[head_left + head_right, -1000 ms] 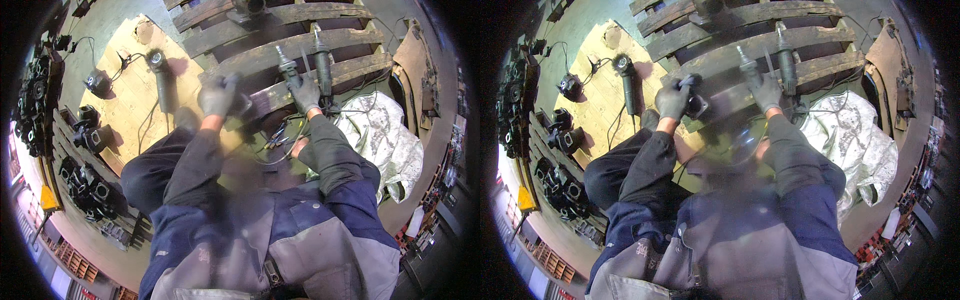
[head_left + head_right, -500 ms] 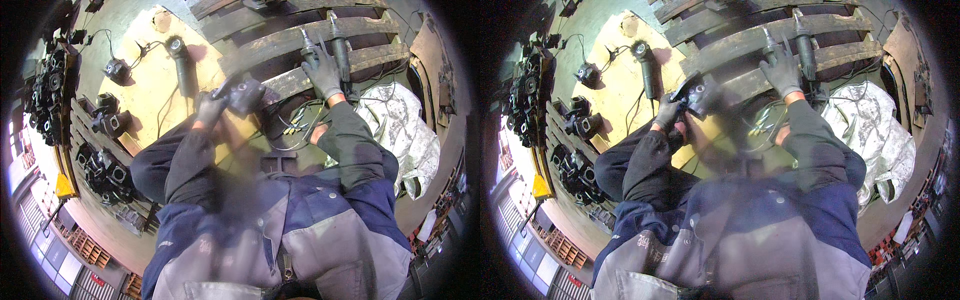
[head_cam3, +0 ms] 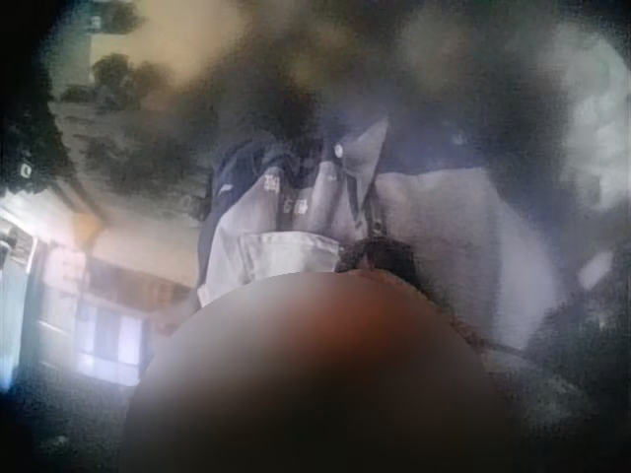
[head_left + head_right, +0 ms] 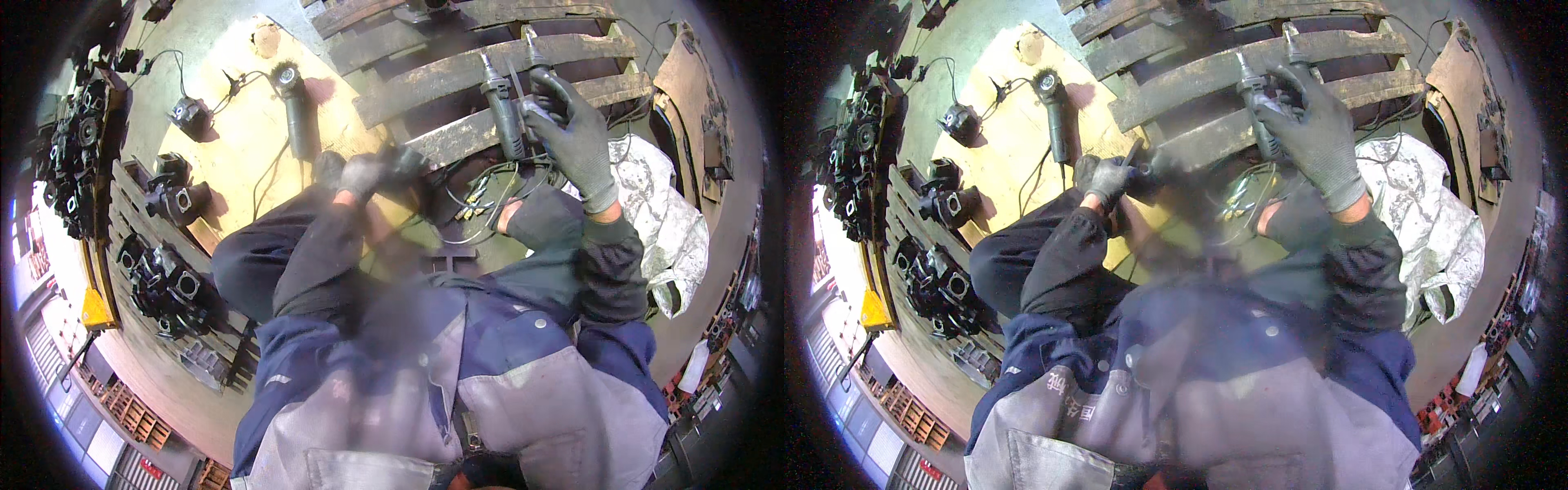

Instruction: The person uses a handheld angle grinder to smooth the edges and surfaces of a metal part on a wooden pallet. They reposition the part several times to access different areas and briefly inspect the finished surface before placing the part down.

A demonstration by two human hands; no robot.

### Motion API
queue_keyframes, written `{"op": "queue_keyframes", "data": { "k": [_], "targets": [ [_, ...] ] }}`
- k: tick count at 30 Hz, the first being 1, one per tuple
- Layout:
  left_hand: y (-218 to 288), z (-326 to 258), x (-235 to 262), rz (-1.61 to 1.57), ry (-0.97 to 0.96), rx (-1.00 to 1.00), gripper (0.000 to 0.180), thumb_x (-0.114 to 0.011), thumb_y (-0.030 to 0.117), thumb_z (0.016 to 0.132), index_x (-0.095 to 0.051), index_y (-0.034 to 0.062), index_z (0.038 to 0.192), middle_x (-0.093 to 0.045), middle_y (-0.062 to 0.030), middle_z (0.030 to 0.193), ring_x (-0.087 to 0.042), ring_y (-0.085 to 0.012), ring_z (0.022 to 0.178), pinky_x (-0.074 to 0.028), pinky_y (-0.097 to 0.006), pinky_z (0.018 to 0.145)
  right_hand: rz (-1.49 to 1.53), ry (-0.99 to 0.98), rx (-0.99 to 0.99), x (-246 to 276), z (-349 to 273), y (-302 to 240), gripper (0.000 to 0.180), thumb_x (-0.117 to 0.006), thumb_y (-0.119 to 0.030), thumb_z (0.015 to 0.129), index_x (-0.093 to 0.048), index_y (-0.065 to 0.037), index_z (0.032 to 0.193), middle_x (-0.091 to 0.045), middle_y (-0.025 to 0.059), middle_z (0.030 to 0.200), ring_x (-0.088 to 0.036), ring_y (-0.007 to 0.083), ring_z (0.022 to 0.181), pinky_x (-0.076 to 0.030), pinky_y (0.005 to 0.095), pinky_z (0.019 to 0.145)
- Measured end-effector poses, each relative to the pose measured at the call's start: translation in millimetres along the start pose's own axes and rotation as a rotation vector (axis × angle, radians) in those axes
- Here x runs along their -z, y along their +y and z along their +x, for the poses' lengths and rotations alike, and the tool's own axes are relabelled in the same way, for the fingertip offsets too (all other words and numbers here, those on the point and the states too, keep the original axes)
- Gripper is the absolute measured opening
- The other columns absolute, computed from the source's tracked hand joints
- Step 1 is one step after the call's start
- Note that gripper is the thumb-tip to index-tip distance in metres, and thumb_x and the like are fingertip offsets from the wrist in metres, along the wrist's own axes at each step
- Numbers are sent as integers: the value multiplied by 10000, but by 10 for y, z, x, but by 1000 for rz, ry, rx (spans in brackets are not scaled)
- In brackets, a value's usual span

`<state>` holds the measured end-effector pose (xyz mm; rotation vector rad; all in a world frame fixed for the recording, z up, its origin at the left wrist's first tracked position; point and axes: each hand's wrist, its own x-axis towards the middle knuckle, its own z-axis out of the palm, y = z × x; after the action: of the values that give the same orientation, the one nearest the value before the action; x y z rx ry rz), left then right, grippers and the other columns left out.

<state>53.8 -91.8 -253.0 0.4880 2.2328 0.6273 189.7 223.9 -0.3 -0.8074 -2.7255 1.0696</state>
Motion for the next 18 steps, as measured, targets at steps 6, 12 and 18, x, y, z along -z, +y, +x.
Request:
{"op": "queue_keyframes", "data": {
  "k": [6,12,18],
  "targets": [
    [449,5,91,-513,84,94,276,-706,196,864,-766,-35,1003,-726,-57,826,-658,-159,734,-516,-332,675,-19,-28,31,-35,-8,116,534,-798,-259,920,-656,-62,1395,-757,148,1196,-750,195,1048,-582,341,921],
    [727,343,-65,-101,203,42,369,-749,260,828,-771,-20,1066,-770,-126,886,-719,-200,816,-551,-371,750,-77,-12,112,64,-55,149,551,-795,-215,892,-654,-71,1405,-758,162,1190,-755,221,1056,-583,358,936],
    [812,431,-129,-225,122,-3,491,-817,350,829,-775,45,1211,-797,-109,1033,-728,-177,934,-561,-346,833,-88,-1,135,173,-155,257,553,-785,-199,895,-647,-57,1411,-756,168,1190,-755,218,1048,-592,364,918]
  ]
}}
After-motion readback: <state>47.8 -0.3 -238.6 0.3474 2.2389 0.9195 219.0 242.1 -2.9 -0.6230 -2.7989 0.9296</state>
